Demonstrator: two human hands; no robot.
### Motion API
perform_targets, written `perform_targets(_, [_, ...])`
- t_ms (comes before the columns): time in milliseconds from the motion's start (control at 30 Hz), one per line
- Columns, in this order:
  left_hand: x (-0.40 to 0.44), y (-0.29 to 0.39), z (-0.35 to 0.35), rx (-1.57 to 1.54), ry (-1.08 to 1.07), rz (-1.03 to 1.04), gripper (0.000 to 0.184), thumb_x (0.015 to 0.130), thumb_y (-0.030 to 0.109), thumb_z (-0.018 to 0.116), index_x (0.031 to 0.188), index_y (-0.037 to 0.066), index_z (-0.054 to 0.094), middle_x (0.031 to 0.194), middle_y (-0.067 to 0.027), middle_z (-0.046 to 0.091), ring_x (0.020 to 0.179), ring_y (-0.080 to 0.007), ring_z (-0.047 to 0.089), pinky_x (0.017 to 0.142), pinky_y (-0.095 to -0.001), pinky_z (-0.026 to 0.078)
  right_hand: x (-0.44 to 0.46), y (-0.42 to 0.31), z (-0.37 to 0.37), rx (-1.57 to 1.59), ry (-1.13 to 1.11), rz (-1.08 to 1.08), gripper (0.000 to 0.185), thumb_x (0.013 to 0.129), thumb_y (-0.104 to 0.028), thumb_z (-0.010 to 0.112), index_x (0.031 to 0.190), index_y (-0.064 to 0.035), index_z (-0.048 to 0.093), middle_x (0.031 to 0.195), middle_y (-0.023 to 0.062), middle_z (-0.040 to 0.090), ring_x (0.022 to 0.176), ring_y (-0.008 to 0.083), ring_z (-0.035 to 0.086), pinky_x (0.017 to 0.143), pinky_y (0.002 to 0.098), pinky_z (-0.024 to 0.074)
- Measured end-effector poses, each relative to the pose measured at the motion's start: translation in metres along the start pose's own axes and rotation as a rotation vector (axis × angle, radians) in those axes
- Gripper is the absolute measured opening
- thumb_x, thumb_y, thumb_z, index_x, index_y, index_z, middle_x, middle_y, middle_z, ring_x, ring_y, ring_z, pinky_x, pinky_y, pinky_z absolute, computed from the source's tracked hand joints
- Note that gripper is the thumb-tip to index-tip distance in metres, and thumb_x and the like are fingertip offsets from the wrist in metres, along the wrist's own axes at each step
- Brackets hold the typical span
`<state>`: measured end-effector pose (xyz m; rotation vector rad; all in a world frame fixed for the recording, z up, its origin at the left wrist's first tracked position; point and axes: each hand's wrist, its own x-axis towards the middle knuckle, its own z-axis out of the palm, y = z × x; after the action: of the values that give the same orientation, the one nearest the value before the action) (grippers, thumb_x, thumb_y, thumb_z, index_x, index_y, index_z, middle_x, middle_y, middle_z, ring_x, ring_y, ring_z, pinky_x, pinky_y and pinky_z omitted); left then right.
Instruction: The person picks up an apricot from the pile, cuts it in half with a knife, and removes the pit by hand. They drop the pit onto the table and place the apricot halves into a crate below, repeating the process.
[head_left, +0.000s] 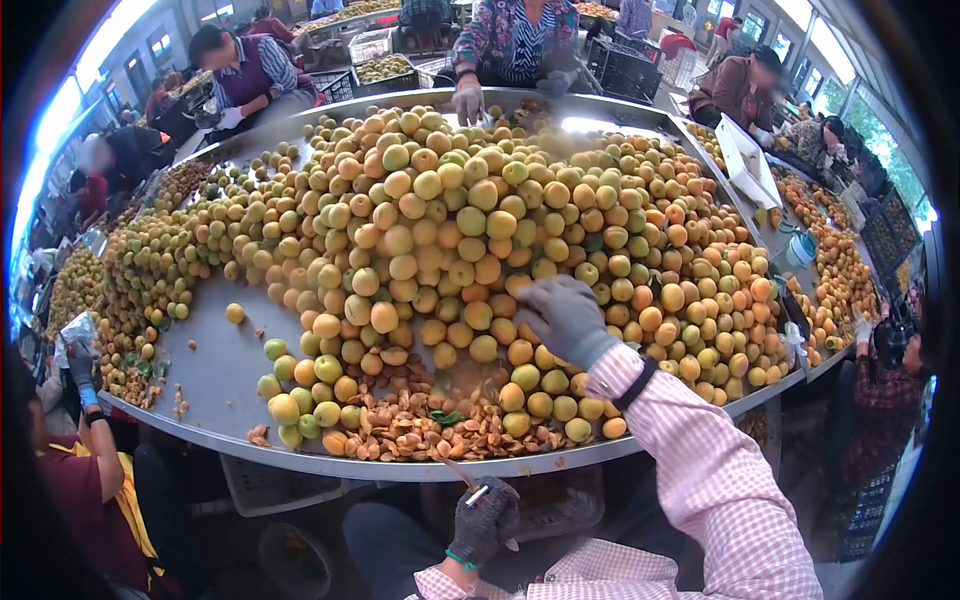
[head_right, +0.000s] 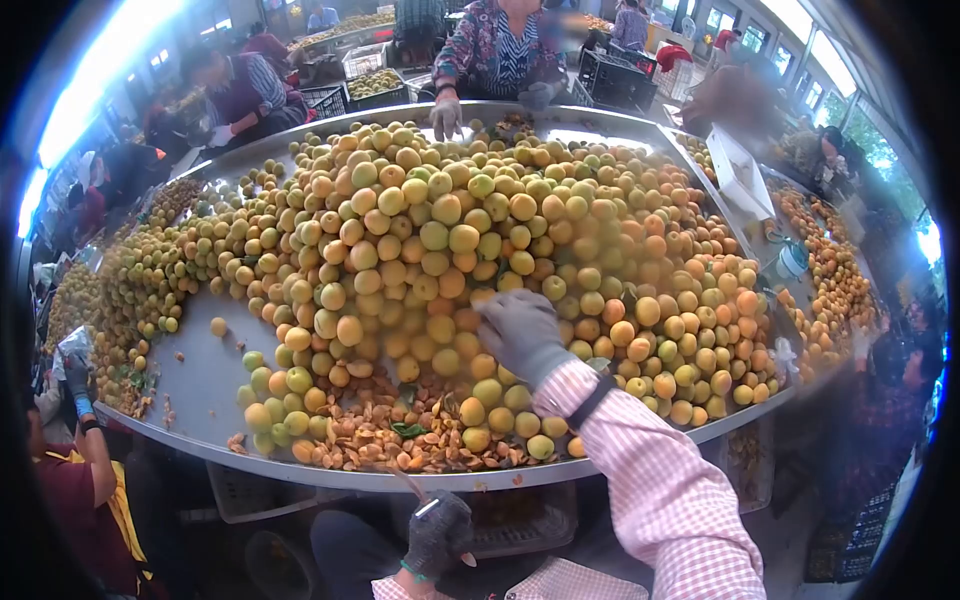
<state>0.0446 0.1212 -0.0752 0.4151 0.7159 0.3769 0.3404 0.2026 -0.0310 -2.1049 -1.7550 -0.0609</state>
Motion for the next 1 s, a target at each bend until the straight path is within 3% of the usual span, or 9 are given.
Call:
perform_targets(67, [0.0,-0.001,0.005,0.191,0.054,0.051,0.012,0.09,0.016,0.059,0.085,0.005,0.062,0.062,-0.0006,0.051,0.048,-0.0096,0.045,0.041,-0.0224,0.034,0.037,-0.006,0.018,0.018,0.114,-0.035,0.036,0.078,-0.033,0.065,0.11,-0.0173,0.059,0.107,0.0076,0.058,0.103,0.0242,0.057,0.086,0.0401,0.0432])
perform_targets(233, [0.002,-0.002,0.005,0.212,0.07,0.08,0.017,0.089,0.021,0.06,0.086,0.004,0.06,0.063,-0.0001,0.05,0.049,-0.0082,0.043,0.043,-0.0211,0.033,0.083,-0.045,0.028,-0.21,-0.239,0.373,0.051,0.07,-0.032,0.073,0.113,-0.0129,0.052,0.118,0.0136,0.052,0.103,0.0312,0.058,0.087,0.0399,0.0443])
perform_targets(367, [0.003,-0.004,-0.006,0.103,-0.014,0.039,0.013,0.09,0.018,0.061,0.088,0.005,0.062,0.068,-0.0001,0.055,0.053,-0.0072,0.047,0.046,-0.0207,0.035,0.069,-0.01,0.055,-0.305,-0.004,0.066,0.056,0.071,-0.026,0.073,0.118,-0.0128,0.045,0.117,0.0155,0.05,0.099,0.0332,0.059,0.083,0.0408,0.0476])
perform_targets(500, [0.005,-0.009,-0.001,0.096,0.008,-0.046,0.012,0.089,0.018,0.062,0.09,0.005,0.063,0.068,0.0,0.056,0.052,-0.0067,0.047,0.047,-0.0201,0.035,0.059,-0.004,0.035,0.004,-0.152,0.185,0.061,0.067,-0.025,0.077,0.119,-0.0113,0.047,0.118,0.0173,0.049,0.102,0.0322,0.058,0.084,0.0411,0.0489])
perform_targets(700, [0.006,-0.016,0.006,0.425,0.001,0.149,0.014,0.09,0.02,0.06,0.089,0.006,0.06,0.065,0.001,0.051,0.05,-0.008,0.044,0.043,-0.0212,0.032,0.059,-0.027,0.026,-0.189,-0.202,0.269,0.058,0.068,-0.025,0.077,0.117,-0.0103,0.05,0.116,0.0162,0.051,0.102,0.0339,0.057,0.086,0.04,0.049])
perform_targets(800, [0.007,-0.02,0.0,0.394,0.013,0.132,0.014,0.09,0.02,0.06,0.089,0.006,0.061,0.068,0.0016,0.054,0.053,-0.0086,0.047,0.048,-0.0205,0.036,0.035,-0.019,0.014,0.555,-0.037,0.31,0.052,0.074,-0.022,0.073,0.117,-0.0057,0.048,0.11,0.0124,0.056,0.093,0.0278,0.061,0.079,0.0354,0.05])
perform_targets(900, [0.006,-0.017,-0.007,0.447,0.07,0.311,0.01,0.087,0.015,0.065,0.09,0.006,0.064,0.071,0.0013,0.06,0.058,-0.0076,0.053,0.052,-0.0217,0.042,-0.026,-0.041,-0.043,1.849,-0.36,0.517,0.051,0.081,-0.014,0.068,0.126,-0.0068,0.044,0.11,0.0097,0.055,0.083,0.018,0.062,0.066,0.0249,0.054])
perform_targets(967, [0.007,-0.01,-0.009,0.051,-0.002,0.079,0.009,0.086,0.014,0.066,0.089,0.005,0.065,0.069,0.0007,0.06,0.059,-0.0086,0.055,0.053,-0.0252,0.044,-0.082,-0.062,-0.073,1.999,-0.517,0.538,0.063,0.079,-0.01,0.07,0.134,-0.0096,0.039,0.108,0.0079,0.056,0.085,0.0181,0.062,0.065,0.024,0.0528])
perform_targets(1000, [0.007,-0.011,-0.004,0.453,0.043,0.382,0.01,0.086,0.014,0.067,0.089,0.005,0.064,0.068,-0.002,0.061,0.059,-0.0117,0.058,0.054,-0.0274,0.045,-0.107,-0.074,-0.068,1.771,-0.493,0.573,0.065,0.079,-0.006,0.068,0.136,-0.0109,0.038,0.105,0.0063,0.056,0.084,0.0159,0.061,0.064,0.0218,0.051])
